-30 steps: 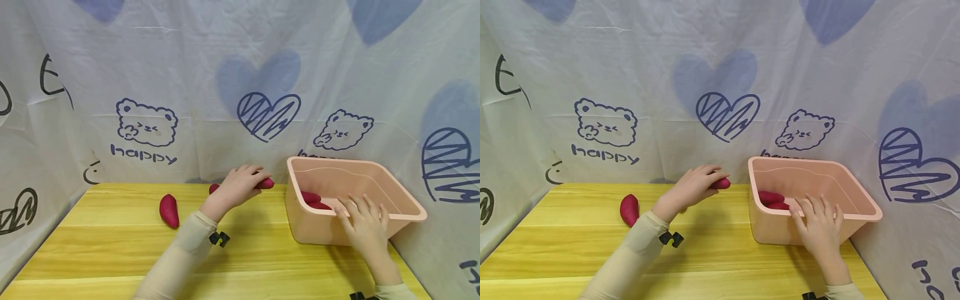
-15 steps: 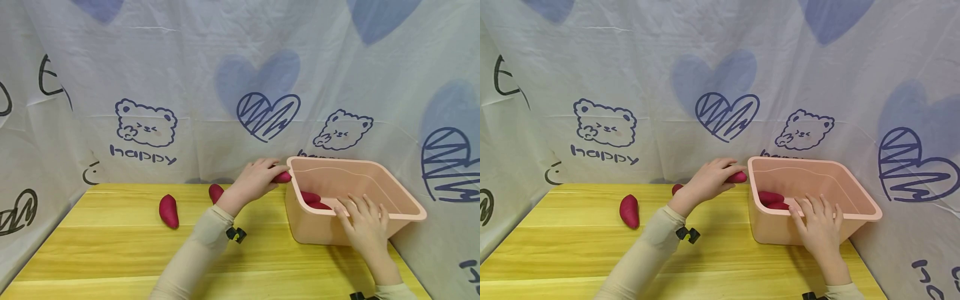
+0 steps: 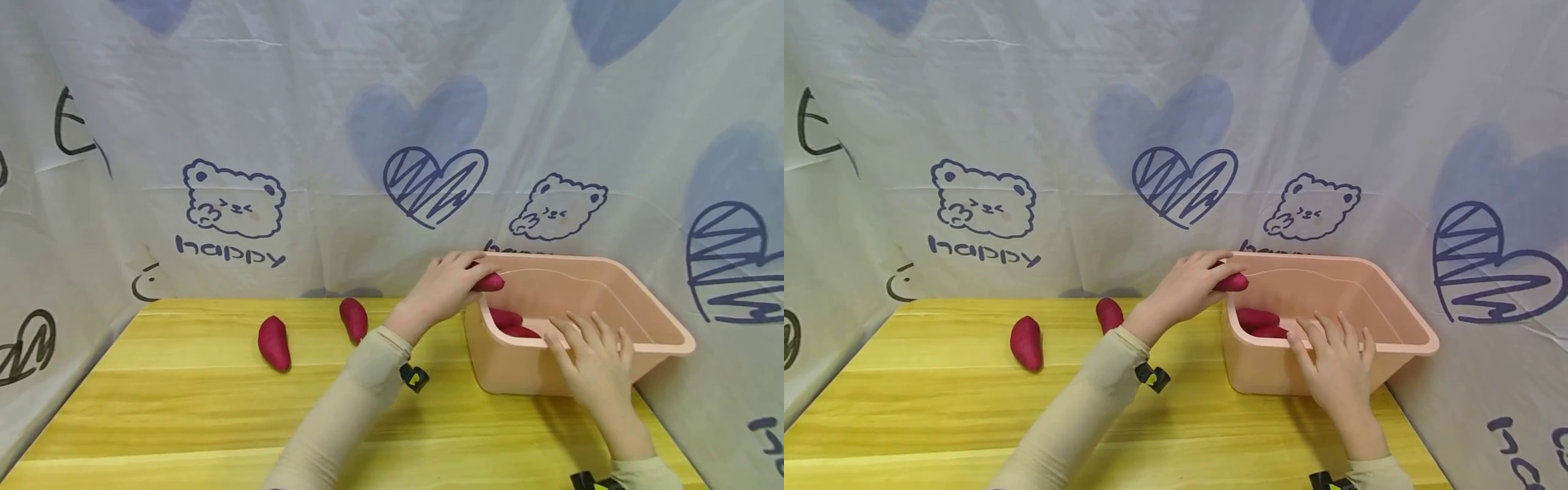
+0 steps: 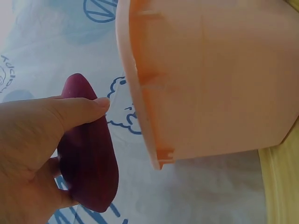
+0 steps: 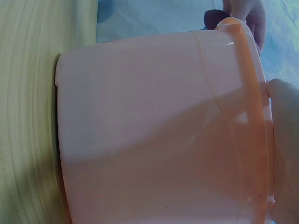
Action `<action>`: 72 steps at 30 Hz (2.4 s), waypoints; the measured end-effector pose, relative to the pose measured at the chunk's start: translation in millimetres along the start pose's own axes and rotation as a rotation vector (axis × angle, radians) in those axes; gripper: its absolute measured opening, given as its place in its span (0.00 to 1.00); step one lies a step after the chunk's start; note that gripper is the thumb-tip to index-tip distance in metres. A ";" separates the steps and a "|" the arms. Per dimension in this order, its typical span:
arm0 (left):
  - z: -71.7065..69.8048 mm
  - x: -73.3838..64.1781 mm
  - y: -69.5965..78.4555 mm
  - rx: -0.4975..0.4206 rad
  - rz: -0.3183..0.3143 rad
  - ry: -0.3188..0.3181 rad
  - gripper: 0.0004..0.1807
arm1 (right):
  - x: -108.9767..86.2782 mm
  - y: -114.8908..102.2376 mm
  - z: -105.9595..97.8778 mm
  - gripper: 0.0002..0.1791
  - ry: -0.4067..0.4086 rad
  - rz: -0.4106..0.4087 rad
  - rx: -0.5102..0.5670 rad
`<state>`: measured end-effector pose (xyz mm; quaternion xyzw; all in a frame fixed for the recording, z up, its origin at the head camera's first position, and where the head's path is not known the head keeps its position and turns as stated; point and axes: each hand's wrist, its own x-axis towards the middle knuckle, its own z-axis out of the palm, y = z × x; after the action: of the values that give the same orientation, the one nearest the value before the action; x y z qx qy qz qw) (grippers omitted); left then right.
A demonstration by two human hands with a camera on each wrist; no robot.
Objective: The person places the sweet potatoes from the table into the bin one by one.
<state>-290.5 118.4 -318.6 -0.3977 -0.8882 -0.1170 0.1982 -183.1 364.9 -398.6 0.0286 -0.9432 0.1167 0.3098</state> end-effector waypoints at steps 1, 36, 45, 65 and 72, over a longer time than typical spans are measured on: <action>1.2 2.2 1.1 0.001 0.004 0.007 0.27 | 0.4 -0.2 -0.4 0.23 -0.002 0.000 0.001; 50.5 68.2 41.2 0.083 -0.021 -0.042 0.26 | 1.0 0.3 0.2 0.22 0.002 -0.013 -0.018; 60.3 71.5 43.6 0.127 -0.005 -0.094 0.25 | 2.0 0.1 0.9 0.22 0.016 -0.018 -0.022; 66.2 73.2 44.7 0.102 -0.021 -0.155 0.25 | 0.8 0.6 1.0 0.22 0.019 -0.026 -0.018; 66.4 75.1 44.1 0.085 -0.039 -0.170 0.25 | 1.3 1.4 1.6 0.22 0.025 -0.027 -0.018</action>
<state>-320.0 221.2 -342.4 -0.3800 -0.9135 -0.0488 0.1367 -185.3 365.9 -399.4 0.0373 -0.9398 0.1043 0.3233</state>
